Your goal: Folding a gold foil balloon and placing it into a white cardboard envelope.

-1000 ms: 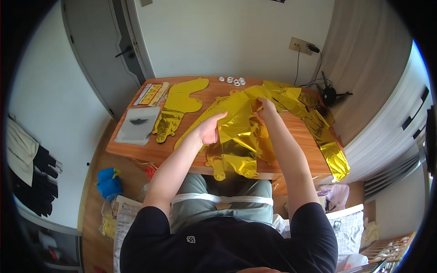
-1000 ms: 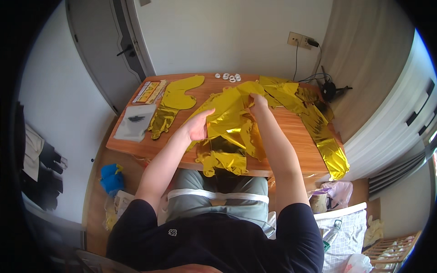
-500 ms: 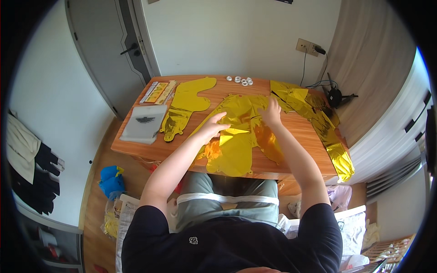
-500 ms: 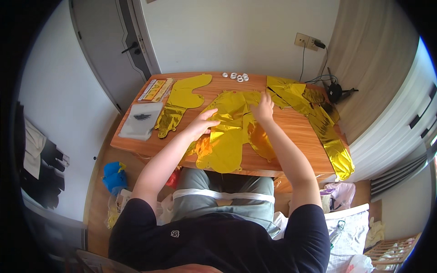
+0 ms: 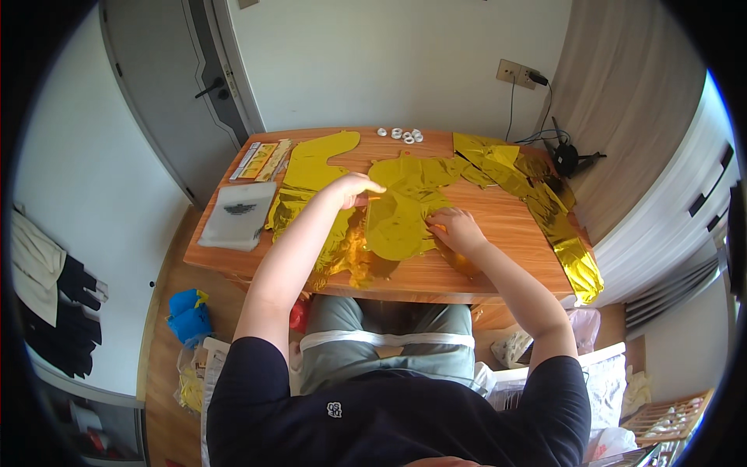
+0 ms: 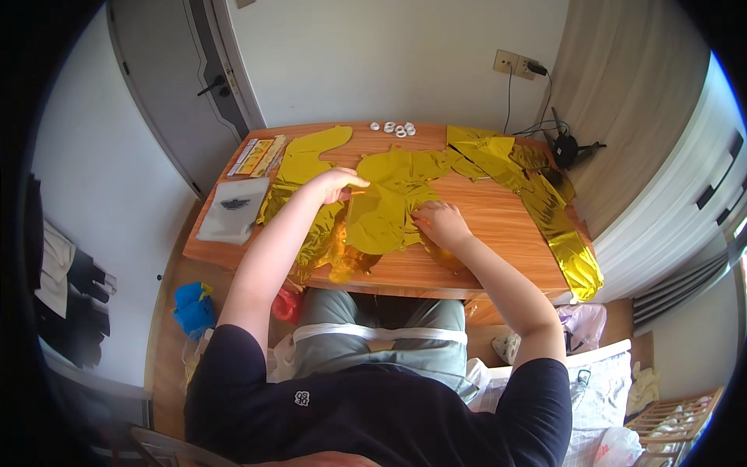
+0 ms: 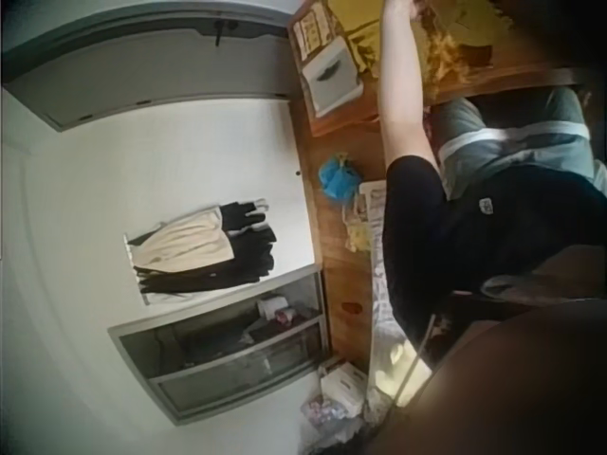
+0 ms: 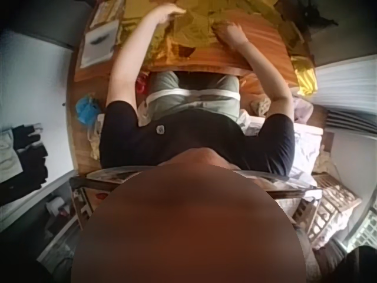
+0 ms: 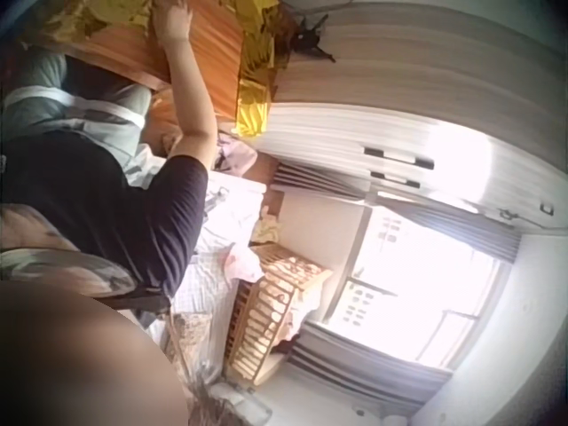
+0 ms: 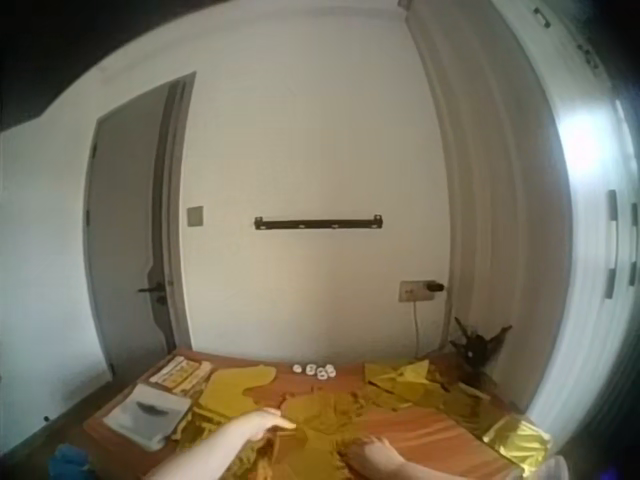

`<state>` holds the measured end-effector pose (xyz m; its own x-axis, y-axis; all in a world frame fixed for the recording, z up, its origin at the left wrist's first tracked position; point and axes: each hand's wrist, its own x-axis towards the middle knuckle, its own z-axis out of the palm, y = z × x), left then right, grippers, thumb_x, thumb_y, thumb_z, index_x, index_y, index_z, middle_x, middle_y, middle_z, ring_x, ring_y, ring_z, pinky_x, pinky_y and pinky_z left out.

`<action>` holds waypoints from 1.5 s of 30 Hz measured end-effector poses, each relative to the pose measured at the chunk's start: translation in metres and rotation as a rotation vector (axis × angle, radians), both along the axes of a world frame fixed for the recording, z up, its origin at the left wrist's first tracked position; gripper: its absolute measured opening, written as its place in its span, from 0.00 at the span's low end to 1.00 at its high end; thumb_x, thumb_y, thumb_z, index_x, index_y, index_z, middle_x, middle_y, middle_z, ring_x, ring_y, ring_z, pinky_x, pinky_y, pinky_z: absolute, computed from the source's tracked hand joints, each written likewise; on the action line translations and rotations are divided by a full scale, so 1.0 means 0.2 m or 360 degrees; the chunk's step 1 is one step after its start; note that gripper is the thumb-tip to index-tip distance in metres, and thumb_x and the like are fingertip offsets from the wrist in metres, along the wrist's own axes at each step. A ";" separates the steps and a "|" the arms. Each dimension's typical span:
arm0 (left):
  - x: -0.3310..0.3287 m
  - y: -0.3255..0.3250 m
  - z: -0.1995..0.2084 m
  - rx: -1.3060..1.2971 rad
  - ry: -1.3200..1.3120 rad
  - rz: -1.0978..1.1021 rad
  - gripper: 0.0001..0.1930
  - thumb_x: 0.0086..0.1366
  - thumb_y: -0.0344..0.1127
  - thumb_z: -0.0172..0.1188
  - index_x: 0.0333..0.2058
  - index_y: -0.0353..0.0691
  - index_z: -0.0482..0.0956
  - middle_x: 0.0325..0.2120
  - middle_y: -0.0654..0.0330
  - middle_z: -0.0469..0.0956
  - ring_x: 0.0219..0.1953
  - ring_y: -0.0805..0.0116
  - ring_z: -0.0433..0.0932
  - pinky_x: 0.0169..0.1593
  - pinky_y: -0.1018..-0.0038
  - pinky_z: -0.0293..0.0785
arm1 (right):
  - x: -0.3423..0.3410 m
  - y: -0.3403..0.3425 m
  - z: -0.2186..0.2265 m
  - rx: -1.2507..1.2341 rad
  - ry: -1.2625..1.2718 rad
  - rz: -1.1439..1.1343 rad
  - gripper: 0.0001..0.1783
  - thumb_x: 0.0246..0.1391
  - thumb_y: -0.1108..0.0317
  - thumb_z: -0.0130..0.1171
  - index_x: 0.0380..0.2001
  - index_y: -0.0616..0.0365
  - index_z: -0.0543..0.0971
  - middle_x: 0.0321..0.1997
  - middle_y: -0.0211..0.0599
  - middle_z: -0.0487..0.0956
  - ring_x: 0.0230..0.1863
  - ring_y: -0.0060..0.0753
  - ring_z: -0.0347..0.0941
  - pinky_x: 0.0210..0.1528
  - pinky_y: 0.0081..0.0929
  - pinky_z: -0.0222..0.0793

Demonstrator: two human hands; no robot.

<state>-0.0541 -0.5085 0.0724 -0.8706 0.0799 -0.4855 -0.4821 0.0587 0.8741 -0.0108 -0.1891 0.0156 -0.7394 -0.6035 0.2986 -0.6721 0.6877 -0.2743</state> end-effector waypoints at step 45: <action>0.24 -0.12 -0.08 -0.1874 0.0961 -0.0738 0.41 0.75 0.70 0.43 0.76 0.48 0.57 0.75 0.55 0.59 0.77 0.57 0.55 0.79 0.51 0.41 | -0.08 0.10 0.06 -0.0207 -0.0040 0.0154 0.19 0.58 0.62 0.68 0.50 0.58 0.85 0.56 0.46 0.82 0.60 0.53 0.76 0.63 0.45 0.70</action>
